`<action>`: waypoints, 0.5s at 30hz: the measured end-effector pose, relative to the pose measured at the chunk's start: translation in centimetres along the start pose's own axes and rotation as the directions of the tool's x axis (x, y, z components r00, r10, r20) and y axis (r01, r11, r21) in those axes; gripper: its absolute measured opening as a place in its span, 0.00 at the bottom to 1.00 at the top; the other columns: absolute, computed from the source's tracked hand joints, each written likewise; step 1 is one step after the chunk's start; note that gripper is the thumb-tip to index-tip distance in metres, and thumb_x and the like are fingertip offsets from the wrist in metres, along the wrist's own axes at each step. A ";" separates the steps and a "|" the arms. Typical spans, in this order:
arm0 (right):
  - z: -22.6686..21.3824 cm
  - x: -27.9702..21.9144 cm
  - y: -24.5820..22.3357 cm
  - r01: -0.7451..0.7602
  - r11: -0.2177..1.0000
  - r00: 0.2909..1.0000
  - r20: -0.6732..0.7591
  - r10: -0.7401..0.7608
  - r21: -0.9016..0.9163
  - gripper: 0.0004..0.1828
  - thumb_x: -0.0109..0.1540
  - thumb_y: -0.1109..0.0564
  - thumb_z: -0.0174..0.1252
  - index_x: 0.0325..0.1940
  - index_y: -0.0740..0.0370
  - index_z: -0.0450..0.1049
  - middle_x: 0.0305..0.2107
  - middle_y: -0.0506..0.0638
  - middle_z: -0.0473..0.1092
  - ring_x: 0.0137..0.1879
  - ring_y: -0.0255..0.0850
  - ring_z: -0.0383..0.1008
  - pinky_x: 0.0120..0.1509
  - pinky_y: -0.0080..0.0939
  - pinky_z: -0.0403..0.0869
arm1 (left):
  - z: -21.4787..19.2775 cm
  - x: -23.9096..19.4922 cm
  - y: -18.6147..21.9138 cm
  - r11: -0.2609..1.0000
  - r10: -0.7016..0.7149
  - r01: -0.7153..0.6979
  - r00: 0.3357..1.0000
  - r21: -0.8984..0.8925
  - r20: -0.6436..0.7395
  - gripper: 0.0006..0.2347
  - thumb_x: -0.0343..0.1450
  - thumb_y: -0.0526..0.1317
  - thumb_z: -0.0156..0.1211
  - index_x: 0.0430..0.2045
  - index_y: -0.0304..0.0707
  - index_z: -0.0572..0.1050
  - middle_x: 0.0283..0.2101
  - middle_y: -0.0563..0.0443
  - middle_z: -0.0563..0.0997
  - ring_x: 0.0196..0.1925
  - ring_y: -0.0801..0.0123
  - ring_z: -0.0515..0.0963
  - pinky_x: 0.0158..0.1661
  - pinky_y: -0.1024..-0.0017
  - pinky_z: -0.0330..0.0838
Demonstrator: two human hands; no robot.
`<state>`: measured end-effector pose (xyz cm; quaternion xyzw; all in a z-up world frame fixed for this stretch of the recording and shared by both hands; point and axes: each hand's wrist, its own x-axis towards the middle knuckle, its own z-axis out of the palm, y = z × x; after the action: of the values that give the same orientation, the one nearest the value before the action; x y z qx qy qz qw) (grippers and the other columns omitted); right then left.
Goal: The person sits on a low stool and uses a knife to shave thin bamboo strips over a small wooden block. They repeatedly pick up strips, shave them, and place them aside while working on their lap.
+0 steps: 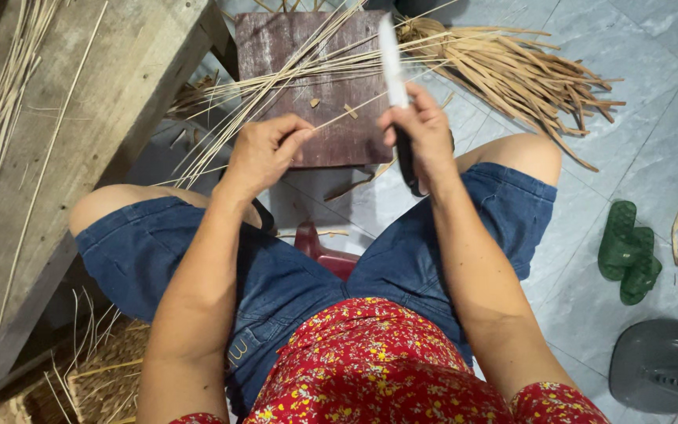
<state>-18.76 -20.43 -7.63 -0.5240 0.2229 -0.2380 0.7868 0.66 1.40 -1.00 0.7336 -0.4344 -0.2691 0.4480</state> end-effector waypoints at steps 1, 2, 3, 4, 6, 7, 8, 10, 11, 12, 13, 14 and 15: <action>-0.7 0.1 -0.3 0.017 1.000 0.999 -0.044 -0.016 0.005 0.22 0.70 0.63 0.56 0.69 0.65 0.66 0.34 0.54 0.77 0.30 0.34 0.74 0.37 0.31 0.74 | -0.4 -0.2 0.0 1.000 -0.006 0.006 1.000 0.017 0.000 0.06 0.75 0.40 0.61 0.37 0.39 0.82 0.23 0.53 0.82 0.24 0.78 0.82 0.29 0.76 0.74; -1.3 0.3 -0.5 0.033 0.999 0.997 -0.075 -0.031 0.024 0.21 0.70 0.63 0.56 0.68 0.65 0.66 0.34 0.54 0.76 0.30 0.35 0.74 0.36 0.31 0.74 | -0.8 -0.2 0.0 0.999 -0.009 0.009 1.000 0.035 -0.001 0.06 0.75 0.40 0.61 0.37 0.39 0.82 0.23 0.53 0.82 0.24 0.78 0.82 0.28 0.76 0.73; -1.9 0.4 -0.8 0.050 0.998 0.993 -0.106 -0.045 0.043 0.21 0.70 0.64 0.56 0.67 0.65 0.66 0.33 0.54 0.76 0.29 0.35 0.74 0.35 0.32 0.74 | -1.2 -0.2 0.0 0.999 -0.017 0.017 1.000 0.031 -0.003 0.06 0.75 0.39 0.61 0.37 0.39 0.82 0.23 0.53 0.82 0.25 0.78 0.82 0.28 0.76 0.73; -2.6 0.5 -1.0 0.066 0.996 0.989 -0.136 -0.057 0.062 0.20 0.70 0.64 0.56 0.67 0.65 0.66 0.33 0.55 0.76 0.29 0.36 0.74 0.34 0.32 0.74 | -1.6 -0.3 0.0 0.999 -0.025 0.026 1.000 0.026 -0.006 0.06 0.75 0.39 0.61 0.38 0.39 0.82 0.23 0.53 0.82 0.25 0.78 0.81 0.28 0.76 0.73; -4.2 0.8 -1.5 0.126 0.986 0.979 -0.176 -0.106 0.106 0.19 0.70 0.65 0.56 0.66 0.65 0.67 0.33 0.55 0.76 0.29 0.37 0.73 0.35 0.34 0.74 | -2.3 -0.5 0.1 0.999 -0.033 0.033 0.999 0.013 -0.019 0.06 0.74 0.39 0.61 0.38 0.38 0.82 0.23 0.54 0.82 0.25 0.79 0.81 0.29 0.77 0.73; -5.0 0.9 -1.7 0.157 0.980 0.972 -0.196 -0.130 0.126 0.18 0.71 0.65 0.56 0.65 0.65 0.67 0.33 0.55 0.75 0.30 0.38 0.73 0.36 0.34 0.74 | -2.7 -0.6 0.1 0.999 -0.031 0.031 0.999 0.004 -0.029 0.06 0.75 0.38 0.61 0.38 0.38 0.82 0.24 0.54 0.82 0.25 0.79 0.81 0.29 0.77 0.73; -5.9 1.0 -1.9 0.193 0.972 0.963 -0.216 -0.161 0.134 0.19 0.70 0.65 0.57 0.65 0.65 0.66 0.33 0.55 0.75 0.30 0.38 0.73 0.36 0.35 0.75 | -3.1 -0.7 0.1 1.000 -0.030 0.030 0.999 -0.004 -0.039 0.06 0.75 0.38 0.61 0.38 0.38 0.82 0.24 0.54 0.82 0.26 0.79 0.81 0.29 0.77 0.74; -7.4 1.2 -2.3 0.267 0.953 0.940 -0.257 -0.224 0.146 0.19 0.70 0.65 0.58 0.65 0.63 0.66 0.33 0.54 0.75 0.30 0.38 0.73 0.35 0.36 0.75 | -3.8 -0.8 0.0 0.997 -0.071 0.074 0.993 0.032 -0.093 0.06 0.75 0.39 0.61 0.38 0.39 0.83 0.23 0.54 0.82 0.25 0.80 0.81 0.28 0.77 0.72; -8.0 1.1 -2.4 0.287 0.945 0.930 -0.284 -0.234 0.159 0.19 0.70 0.64 0.58 0.65 0.63 0.66 0.33 0.54 0.75 0.30 0.39 0.73 0.35 0.37 0.75 | -4.2 -0.9 -0.1 0.994 -0.089 0.096 0.989 0.050 -0.120 0.06 0.75 0.39 0.62 0.38 0.39 0.83 0.23 0.54 0.82 0.25 0.80 0.81 0.28 0.77 0.72; -8.4 1.1 -2.7 0.311 0.935 0.916 -0.314 -0.248 0.169 0.19 0.70 0.64 0.58 0.65 0.64 0.66 0.33 0.55 0.75 0.30 0.39 0.73 0.35 0.37 0.75 | -4.5 -0.9 -0.2 0.995 -0.082 0.091 0.986 0.052 -0.148 0.06 0.76 0.39 0.61 0.38 0.39 0.83 0.23 0.53 0.82 0.26 0.79 0.80 0.28 0.76 0.71; -8.6 1.0 -3.0 0.336 0.925 0.902 -0.344 -0.261 0.179 0.19 0.70 0.63 0.58 0.65 0.65 0.65 0.33 0.55 0.75 0.30 0.40 0.73 0.34 0.37 0.74 | -4.7 -1.0 -0.2 0.995 -0.075 0.086 0.982 0.053 -0.175 0.06 0.76 0.38 0.61 0.39 0.38 0.83 0.23 0.53 0.82 0.26 0.79 0.79 0.29 0.76 0.70; -8.3 0.8 -3.0 0.291 0.956 0.912 -0.309 -0.270 0.024 0.13 0.71 0.62 0.57 0.59 0.68 0.68 0.33 0.55 0.75 0.30 0.39 0.74 0.36 0.36 0.75 | -4.7 -0.8 -0.3 0.996 -0.064 0.076 0.978 0.054 -0.197 0.06 0.77 0.38 0.61 0.39 0.38 0.83 0.24 0.53 0.81 0.26 0.78 0.79 0.29 0.75 0.69; -7.5 0.5 -2.6 0.242 0.961 0.923 -0.274 -0.271 -0.134 0.10 0.72 0.60 0.56 0.53 0.72 0.71 0.32 0.54 0.75 0.31 0.38 0.75 0.38 0.34 0.75 | -4.1 -0.6 -0.3 0.997 -0.064 0.070 0.979 0.023 -0.192 0.06 0.77 0.38 0.61 0.39 0.38 0.83 0.25 0.54 0.82 0.26 0.79 0.79 0.29 0.76 0.71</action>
<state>-23.22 -26.97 -7.89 -0.5457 0.2765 -0.4021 0.6812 3.70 3.78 0.64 0.7769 -0.3683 -0.2058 0.4673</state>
